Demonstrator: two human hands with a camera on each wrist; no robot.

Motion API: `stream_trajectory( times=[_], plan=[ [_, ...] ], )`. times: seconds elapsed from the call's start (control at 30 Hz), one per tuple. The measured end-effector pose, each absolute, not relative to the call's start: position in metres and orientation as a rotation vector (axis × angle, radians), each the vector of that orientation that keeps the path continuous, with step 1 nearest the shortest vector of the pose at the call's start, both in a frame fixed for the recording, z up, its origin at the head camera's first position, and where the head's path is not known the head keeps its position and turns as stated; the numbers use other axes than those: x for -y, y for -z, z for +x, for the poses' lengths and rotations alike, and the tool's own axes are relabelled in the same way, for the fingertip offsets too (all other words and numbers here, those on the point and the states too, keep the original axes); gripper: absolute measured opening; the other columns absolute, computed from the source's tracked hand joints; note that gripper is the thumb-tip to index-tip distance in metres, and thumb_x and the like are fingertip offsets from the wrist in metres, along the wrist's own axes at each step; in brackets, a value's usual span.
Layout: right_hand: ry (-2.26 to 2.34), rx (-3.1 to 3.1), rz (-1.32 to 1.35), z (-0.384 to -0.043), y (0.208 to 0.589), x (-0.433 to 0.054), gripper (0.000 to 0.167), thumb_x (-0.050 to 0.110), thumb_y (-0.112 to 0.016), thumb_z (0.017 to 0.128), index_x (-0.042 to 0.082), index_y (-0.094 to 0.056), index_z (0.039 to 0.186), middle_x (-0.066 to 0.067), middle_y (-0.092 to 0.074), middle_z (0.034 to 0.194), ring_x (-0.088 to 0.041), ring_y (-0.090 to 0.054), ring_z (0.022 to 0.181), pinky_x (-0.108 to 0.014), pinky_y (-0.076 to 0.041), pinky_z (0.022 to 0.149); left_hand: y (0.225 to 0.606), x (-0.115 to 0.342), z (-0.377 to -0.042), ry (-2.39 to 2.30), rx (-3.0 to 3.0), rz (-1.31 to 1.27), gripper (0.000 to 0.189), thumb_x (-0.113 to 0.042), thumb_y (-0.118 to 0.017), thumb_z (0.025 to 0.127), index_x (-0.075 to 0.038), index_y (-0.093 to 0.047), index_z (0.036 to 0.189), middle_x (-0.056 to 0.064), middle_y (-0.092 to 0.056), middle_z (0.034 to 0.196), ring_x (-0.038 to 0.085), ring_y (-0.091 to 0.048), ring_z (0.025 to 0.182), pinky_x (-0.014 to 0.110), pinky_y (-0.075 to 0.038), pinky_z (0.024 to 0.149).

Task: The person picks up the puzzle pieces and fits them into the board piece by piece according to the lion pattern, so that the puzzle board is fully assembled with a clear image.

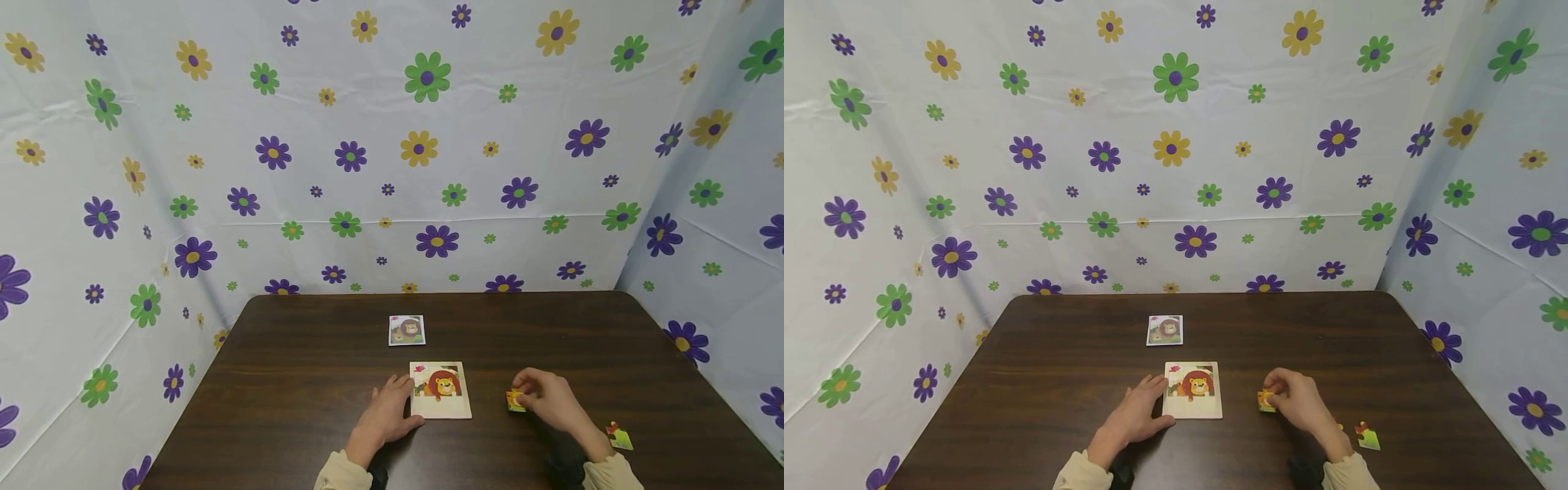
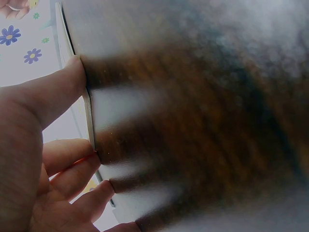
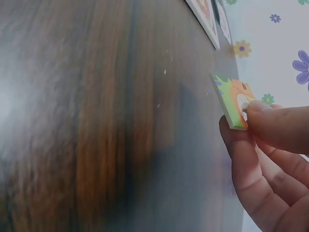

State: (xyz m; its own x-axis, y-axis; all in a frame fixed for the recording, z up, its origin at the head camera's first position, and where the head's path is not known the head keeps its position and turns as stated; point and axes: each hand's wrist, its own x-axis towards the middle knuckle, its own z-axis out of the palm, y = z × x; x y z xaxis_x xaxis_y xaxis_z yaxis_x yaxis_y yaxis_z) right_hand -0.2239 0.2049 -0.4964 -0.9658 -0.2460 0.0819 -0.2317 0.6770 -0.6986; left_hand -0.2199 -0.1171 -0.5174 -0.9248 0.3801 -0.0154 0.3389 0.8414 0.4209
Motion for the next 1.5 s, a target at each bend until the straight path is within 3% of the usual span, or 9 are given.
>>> stream_trajectory(
  times=[0.63,1.5],
  plan=[
    [1.22,-2.957,-0.336,-0.231,0.495,-0.181,0.017,-0.001,-0.074,0.078,0.009,-0.067,0.09,0.0,-0.067,0.087,-0.013,-0.064,0.074,-0.025,-0.051,0.063,0.515,0.117,-0.218,-0.648,-2.92,0.572,0.067,-0.036,-0.077,0.08,-0.003,-0.054,0.132,0.015,-0.052,0.138,0.039,-0.043,0.13,0.069,-0.034,0.094],
    [1.27,-2.912,-0.319,-0.238,0.492,-0.146,0.018,-0.004,-0.074,0.076,0.008,-0.067,0.088,-0.001,-0.066,0.085,-0.013,-0.062,0.073,-0.028,-0.053,0.063,0.515,0.117,-0.22,-0.637,-2.908,0.551,0.068,-0.038,-0.076,0.08,-0.003,-0.053,0.134,0.014,-0.051,0.139,0.039,-0.041,0.131,0.069,-0.033,0.096]
  ],
)
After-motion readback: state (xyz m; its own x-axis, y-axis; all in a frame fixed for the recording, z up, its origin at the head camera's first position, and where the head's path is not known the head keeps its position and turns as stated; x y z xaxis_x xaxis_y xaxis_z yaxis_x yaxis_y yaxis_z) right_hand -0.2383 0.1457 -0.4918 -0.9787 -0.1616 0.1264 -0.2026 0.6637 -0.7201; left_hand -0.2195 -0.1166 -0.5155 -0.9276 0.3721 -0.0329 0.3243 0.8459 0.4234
